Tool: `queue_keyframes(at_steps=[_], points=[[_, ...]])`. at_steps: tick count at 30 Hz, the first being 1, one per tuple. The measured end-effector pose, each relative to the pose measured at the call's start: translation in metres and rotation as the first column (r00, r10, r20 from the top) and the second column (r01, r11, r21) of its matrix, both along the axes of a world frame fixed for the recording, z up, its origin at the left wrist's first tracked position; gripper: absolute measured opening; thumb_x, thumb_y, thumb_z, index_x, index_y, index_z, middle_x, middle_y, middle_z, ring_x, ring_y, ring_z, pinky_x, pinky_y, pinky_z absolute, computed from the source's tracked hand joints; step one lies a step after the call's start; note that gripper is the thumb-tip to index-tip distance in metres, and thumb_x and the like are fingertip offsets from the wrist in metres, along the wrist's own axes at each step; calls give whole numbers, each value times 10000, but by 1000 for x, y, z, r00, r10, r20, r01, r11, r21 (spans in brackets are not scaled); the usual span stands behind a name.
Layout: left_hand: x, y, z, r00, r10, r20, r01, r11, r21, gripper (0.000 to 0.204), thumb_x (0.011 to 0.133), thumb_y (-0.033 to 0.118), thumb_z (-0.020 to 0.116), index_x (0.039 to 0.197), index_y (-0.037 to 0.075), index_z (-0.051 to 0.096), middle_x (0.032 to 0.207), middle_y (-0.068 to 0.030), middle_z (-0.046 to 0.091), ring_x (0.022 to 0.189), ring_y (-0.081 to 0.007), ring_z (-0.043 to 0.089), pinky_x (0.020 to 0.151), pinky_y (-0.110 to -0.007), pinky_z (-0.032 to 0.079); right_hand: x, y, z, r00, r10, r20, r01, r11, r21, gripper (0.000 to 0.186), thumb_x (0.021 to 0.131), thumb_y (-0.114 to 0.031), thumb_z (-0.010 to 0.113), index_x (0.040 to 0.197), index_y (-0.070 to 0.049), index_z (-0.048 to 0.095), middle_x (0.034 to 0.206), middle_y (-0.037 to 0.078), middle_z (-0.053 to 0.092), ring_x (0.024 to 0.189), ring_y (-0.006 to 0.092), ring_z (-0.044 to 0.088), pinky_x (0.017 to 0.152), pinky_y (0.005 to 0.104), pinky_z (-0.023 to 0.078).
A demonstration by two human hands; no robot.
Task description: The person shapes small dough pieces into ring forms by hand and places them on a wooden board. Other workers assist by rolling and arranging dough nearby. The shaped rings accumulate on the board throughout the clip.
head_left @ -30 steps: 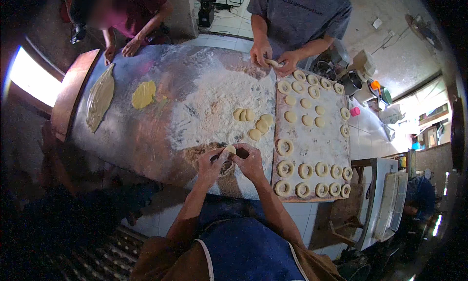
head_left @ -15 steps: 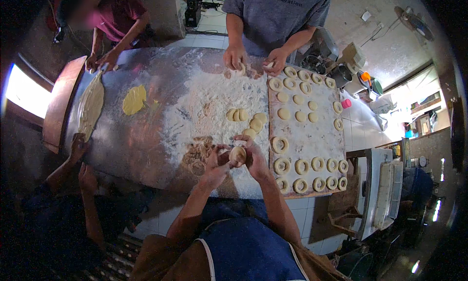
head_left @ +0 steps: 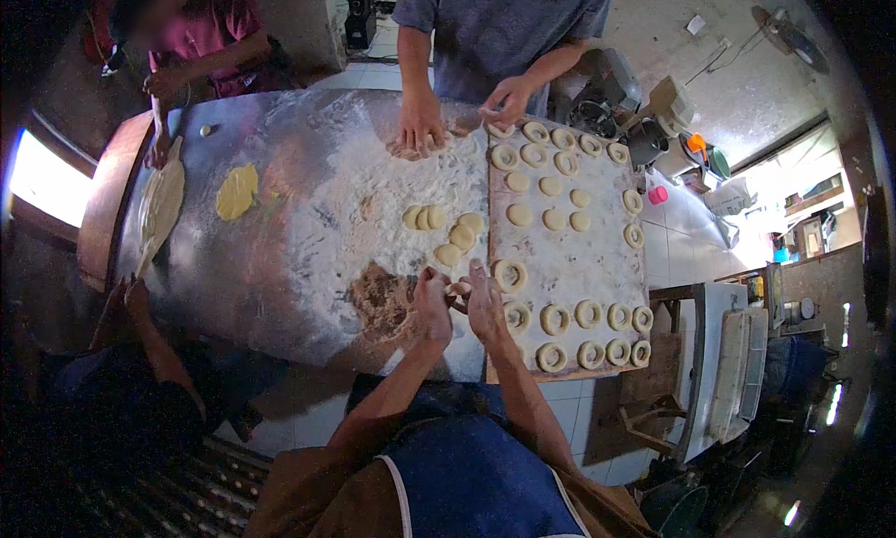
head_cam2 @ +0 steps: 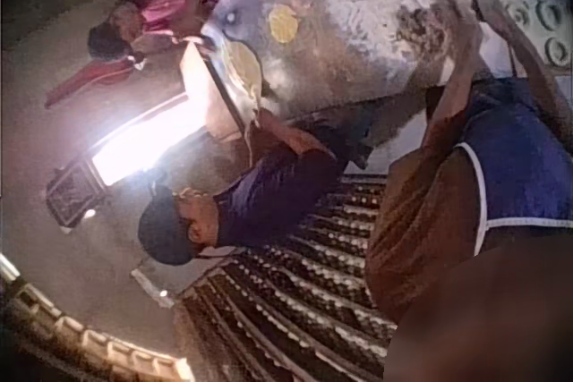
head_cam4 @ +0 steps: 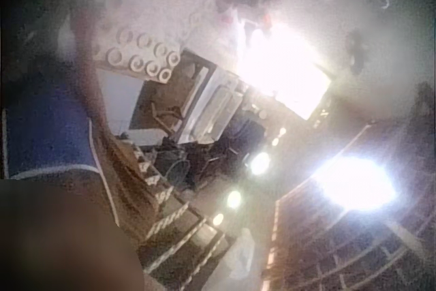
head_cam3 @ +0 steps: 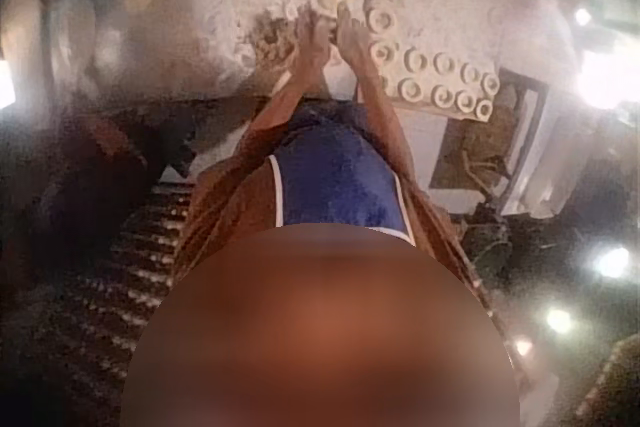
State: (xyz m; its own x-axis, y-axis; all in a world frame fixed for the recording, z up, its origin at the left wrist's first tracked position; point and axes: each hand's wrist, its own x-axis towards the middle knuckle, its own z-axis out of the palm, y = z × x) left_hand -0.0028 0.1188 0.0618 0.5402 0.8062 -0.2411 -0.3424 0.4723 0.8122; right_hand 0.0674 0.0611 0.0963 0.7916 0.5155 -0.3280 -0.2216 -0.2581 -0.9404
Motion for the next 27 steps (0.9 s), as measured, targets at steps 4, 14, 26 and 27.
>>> queue_keyframes(at_steps=[4,14,26,27], points=[[24,-10,4,990,-54,-131,51,998,-32,258,961,314,479,938,64,537,807,-48,570,781,-199,580,742,-334,481,14,-18,-26,977,-176,-122,195,967,164,664,1009,-500,336,871,67,651,715,149,611,666,222,554,694,357,472],[67,-49,12,850,-194,-490,405,835,373,332,959,377,484,1097,89,575,862,-49,605,776,-222,605,657,-355,511,66,-81,-1,948,192,253,-205,978,24,524,1022,-352,348,832,41,639,669,170,604,555,247,543,571,367,438],[104,-108,-36,996,92,5,-89,977,-192,325,960,346,431,910,82,612,762,-37,573,695,-204,588,666,-328,493,110,-128,-58,806,231,545,-397,894,207,250,902,-211,515,871,-9,660,681,162,578,563,303,534,520,393,419],[108,-107,-33,984,120,130,-43,874,-485,339,961,350,423,896,81,619,749,-40,571,676,-209,591,662,-322,492,110,-130,-59,846,181,502,-338,909,242,260,909,-224,515,888,-13,666,700,168,589,579,318,544,524,396,422]])
